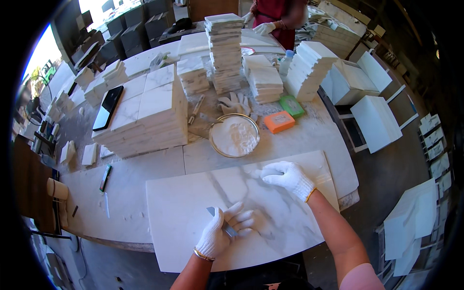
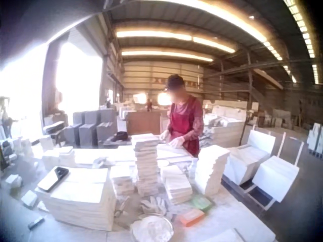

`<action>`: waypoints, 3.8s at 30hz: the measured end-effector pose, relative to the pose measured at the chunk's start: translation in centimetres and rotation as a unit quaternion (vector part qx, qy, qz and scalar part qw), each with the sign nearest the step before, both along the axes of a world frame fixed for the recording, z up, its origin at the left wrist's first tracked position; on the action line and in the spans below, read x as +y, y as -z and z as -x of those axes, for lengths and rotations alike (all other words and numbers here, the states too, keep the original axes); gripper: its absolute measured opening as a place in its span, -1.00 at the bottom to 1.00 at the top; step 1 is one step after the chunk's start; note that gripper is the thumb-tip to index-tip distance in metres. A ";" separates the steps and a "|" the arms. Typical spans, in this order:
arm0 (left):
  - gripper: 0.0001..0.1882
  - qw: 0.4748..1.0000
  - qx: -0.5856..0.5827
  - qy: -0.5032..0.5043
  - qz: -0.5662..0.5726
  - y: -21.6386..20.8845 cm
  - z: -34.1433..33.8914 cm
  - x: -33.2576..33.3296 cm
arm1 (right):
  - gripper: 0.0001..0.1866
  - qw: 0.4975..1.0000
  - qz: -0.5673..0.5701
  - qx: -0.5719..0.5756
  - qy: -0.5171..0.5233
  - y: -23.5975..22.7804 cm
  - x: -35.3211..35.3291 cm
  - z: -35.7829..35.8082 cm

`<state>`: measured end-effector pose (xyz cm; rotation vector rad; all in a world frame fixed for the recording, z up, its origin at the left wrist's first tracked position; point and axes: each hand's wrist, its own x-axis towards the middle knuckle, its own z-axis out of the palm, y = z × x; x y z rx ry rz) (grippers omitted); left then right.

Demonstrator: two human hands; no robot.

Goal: The person uses a small metal spatula to scoop white paste from a bowl and applies it to small defects on a large marble-patterned tile. They smooth the paste into the surface and occasionally wipe the tile with a cloth. A coworker stacks similar tiles in the background.

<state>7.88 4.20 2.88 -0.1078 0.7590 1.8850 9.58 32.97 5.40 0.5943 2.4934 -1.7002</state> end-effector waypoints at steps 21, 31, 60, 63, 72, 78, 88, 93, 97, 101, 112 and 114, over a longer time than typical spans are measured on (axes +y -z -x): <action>-0.18 1.000 0.004 0.005 -0.005 -0.1 0.1 -0.1 | -0.65 0.999 -0.029 0.002 -0.022 0.9 0.3 0.8; -0.17 1.000 0.006 0.006 -0.001 -0.1 0.1 -0.2 | -0.69 0.999 0.036 0.019 -0.009 0.4 0.1 0.5; -0.16 0.999 0.000 -0.004 0.041 -0.5 -0.1 -0.2 | -0.57 0.942 -0.260 0.138 0.162 2.6 16.2 2.0; -0.14 0.999 0.027 0.014 0.016 -0.3 -0.1 -0.1 | -0.56 0.940 -0.186 0.208 0.194 1.2 14.1 -0.1; -0.09 0.960 0.270 0.017 0.069 -1.9 -3.0 2.4 | -0.75 0.996 -0.024 0.081 -0.006 -4.8 -7.7 -9.4; -0.13 0.941 0.338 0.000 0.029 -3.0 -6.7 4.0 | -0.77 0.998 0.001 0.046 -0.037 -5.2 -11.6 -11.8; -0.06 0.948 0.317 -0.013 0.009 -2.5 -6.6 0.9 | -0.81 0.971 0.231 -0.052 0.046 -5.1 -10.6 -17.2; 0.03 0.910 0.367 -0.084 0.172 -3.1 -3.7 -3.6 | -0.78 0.974 0.206 -0.011 0.095 -5.3 -9.7 -19.2; -0.09 0.902 0.379 -0.047 0.199 -4.1 -6.4 -2.6 | -0.75 0.976 0.200 -0.007 0.090 -5.3 -10.1 -19.3; -0.30 0.913 0.374 -0.003 0.161 -4.6 -9.4 0.3 | -0.77 0.976 0.198 0.021 0.090 -5.3 -10.8 -19.6; -0.54 0.905 0.362 -0.039 0.222 -4.7 -9.4 3.2 | -0.79 0.981 0.171 -0.029 0.086 -4.9 -9.9 -22.0; -0.55 0.899 0.345 -0.117 0.244 -4.0 -7.0 2.5 | -0.80 0.978 0.176 -0.032 0.107 -5.1 -8.7 -22.8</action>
